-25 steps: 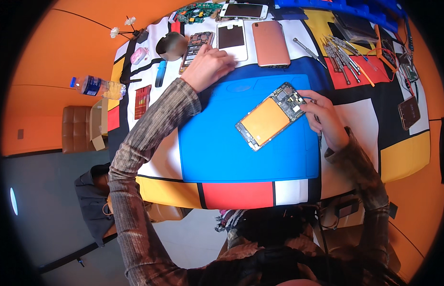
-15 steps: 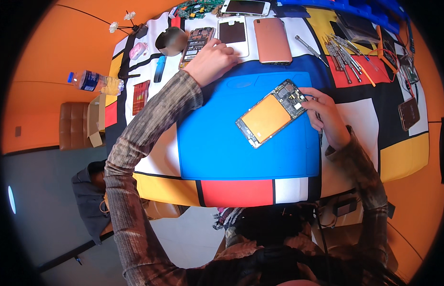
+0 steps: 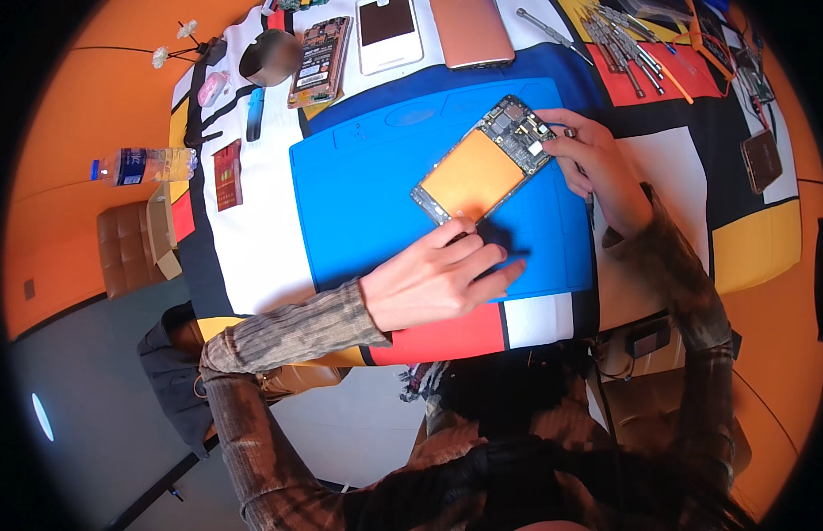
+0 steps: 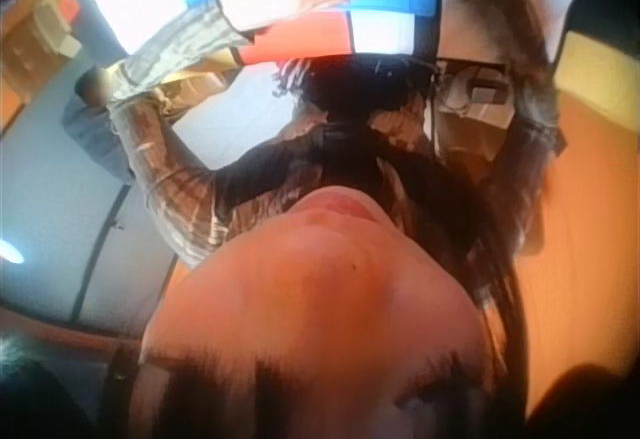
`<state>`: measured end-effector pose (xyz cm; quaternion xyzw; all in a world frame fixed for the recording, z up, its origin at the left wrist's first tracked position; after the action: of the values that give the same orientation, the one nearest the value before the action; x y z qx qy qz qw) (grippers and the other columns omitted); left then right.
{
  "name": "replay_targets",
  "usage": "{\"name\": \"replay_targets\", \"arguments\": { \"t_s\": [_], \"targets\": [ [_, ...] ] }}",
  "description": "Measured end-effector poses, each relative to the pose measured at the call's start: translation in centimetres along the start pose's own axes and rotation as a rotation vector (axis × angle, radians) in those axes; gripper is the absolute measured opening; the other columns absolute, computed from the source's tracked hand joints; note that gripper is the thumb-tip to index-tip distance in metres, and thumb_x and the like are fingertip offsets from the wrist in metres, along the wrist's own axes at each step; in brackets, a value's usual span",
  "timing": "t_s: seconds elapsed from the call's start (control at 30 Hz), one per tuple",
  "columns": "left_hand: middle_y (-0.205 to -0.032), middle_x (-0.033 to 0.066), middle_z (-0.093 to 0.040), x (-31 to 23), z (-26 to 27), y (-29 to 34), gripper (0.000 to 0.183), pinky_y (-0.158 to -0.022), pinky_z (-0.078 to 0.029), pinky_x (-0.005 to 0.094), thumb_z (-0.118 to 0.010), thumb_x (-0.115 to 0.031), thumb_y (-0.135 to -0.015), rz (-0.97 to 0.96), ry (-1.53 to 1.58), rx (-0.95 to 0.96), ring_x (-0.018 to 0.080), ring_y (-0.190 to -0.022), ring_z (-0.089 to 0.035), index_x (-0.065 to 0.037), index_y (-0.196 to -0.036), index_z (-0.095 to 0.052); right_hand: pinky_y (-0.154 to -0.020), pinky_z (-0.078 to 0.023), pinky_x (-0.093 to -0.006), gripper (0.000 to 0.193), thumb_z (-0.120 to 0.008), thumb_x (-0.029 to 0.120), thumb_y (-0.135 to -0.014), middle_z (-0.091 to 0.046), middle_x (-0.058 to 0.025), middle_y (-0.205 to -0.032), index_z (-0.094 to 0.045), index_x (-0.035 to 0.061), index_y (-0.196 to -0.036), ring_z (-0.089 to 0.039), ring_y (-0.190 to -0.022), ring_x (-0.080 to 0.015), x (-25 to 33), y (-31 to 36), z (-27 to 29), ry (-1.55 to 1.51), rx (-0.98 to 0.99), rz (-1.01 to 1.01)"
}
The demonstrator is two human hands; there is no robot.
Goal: The person disassembles two smartphones on a workbench using a screwdriver. They remove screws, lift off the back covers, and detach internal components including the battery and logic board. The person then places the disassembled parts on the table and proceeds to work on a second phone in the same manner.
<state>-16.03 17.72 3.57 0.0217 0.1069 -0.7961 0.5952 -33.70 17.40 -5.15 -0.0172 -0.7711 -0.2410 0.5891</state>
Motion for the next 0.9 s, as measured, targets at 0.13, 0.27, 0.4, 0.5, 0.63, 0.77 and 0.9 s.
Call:
{"name": "replay_targets", "arguments": {
  "t_s": [0.13,0.27,0.4,0.5,0.63,0.77,0.9],
  "targets": [
    [-0.092,0.0032,-0.057,-0.2,-2.0,0.4,0.037,-0.088,-0.044,0.0313,-0.062,-0.011,-0.078,-0.044,-0.083,0.008,0.0152,-0.084,-0.055,-0.007,-0.114,-0.063,-0.036,-0.025,-0.0198,0.04,-0.054,0.012,-0.088,-0.04,0.0037,-0.048,-0.05,-0.0021,-0.125,-0.03,-0.035,-0.0037,0.4,0.2,-0.1,0.023,-0.019,-0.017],
    [-0.092,0.0044,-0.057,-1.7,-2.3,0.6,0.039,-0.084,-0.046,0.03,-0.06,-0.009,-0.072,-0.2,-0.219,-0.028,0.0159,-0.08,-0.055,0.0,-0.109,-0.064,-0.036,-0.025,-0.0199,0.04,-0.054,0.012,-0.088,-0.039,0.0035,-0.047,-0.05,-0.0023,-0.125,-0.03,-0.035,-0.0037,0.6,0.3,-0.2,0.022,-0.019,-0.007],
    [-0.088,0.0067,-0.057,-2.8,-2.1,0.3,0.033,-0.083,-0.047,0.0295,-0.059,-0.008,-0.071,-0.289,-0.295,-0.029,0.0166,-0.079,-0.056,0.006,-0.102,-0.063,-0.036,-0.025,-0.0199,0.04,-0.054,0.012,-0.088,-0.039,0.0034,-0.047,-0.05,-0.0025,-0.125,-0.03,-0.035,-0.0038,0.5,0.3,-0.2,0.021,-0.019,0.002],
    [-0.085,0.0095,-0.057,-3.5,-1.9,-0.3,0.021,-0.086,-0.046,0.033,-0.059,-0.009,-0.064,-0.316,-0.294,-0.028,0.0202,-0.081,-0.056,0.005,-0.079,-0.063,-0.036,-0.025,-0.02,0.04,-0.054,0.012,-0.088,-0.039,0.0034,-0.047,-0.05,-0.0025,-0.125,-0.03,-0.035,-0.0039,0.4,0.3,-0.2,0.041,-0.007,0.005],
    [-0.087,0.0105,-0.058,-4.2,-2.2,-0.5,0.02,-0.084,-0.047,0.031,-0.058,-0.009,-0.065,-0.348,-0.287,0.109,0.0198,-0.08,-0.057,0.005,-0.08,-0.062,-0.035,-0.026,-0.0203,0.039,-0.055,0.012,-0.088,-0.04,0.0031,-0.047,-0.05,-0.0021,-0.125,-0.031,-0.034,-0.0042,0.2,0.1,0.0,0.047,0.006,0.001],
    [-0.083,0.0086,-0.055,-4.4,-2.2,-0.9,0.016,-0.081,-0.047,0.0306,-0.06,-0.008,-0.065,-0.361,-0.368,0.117,0.0193,-0.078,-0.056,0.002,-0.078,-0.061,-0.035,-0.027,-0.0204,0.039,-0.055,0.011,-0.088,-0.041,0.0022,-0.047,-0.05,-0.0019,-0.124,-0.033,-0.034,-0.0047,0.0,-0.1,0.1,0.032,0.025,-0.01],
    [-0.077,0.0052,-0.05,-1.0,-0.7,-0.9,0.016,-0.074,-0.046,0.0288,-0.063,-0.009,-0.066,-0.185,-0.179,-0.008,0.0171,-0.074,-0.053,-0.001,-0.079,-0.059,-0.034,-0.028,-0.0205,0.038,-0.054,0.01,-0.088,-0.042,0.0012,-0.047,-0.05,-0.0023,-0.124,-0.034,-0.033,-0.0055,-0.3,-0.4,0.3,0.037,0.034,-0.017]
  ]
}}
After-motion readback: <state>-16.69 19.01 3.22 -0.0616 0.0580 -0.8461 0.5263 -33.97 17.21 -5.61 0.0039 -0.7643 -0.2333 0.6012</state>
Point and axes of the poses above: each hand's wrist, its own y-axis away from the middle knuckle, its own z-axis out of the back of the hand, x = y × z, the point moved 8 cm from there along -y, towards the middle knuckle
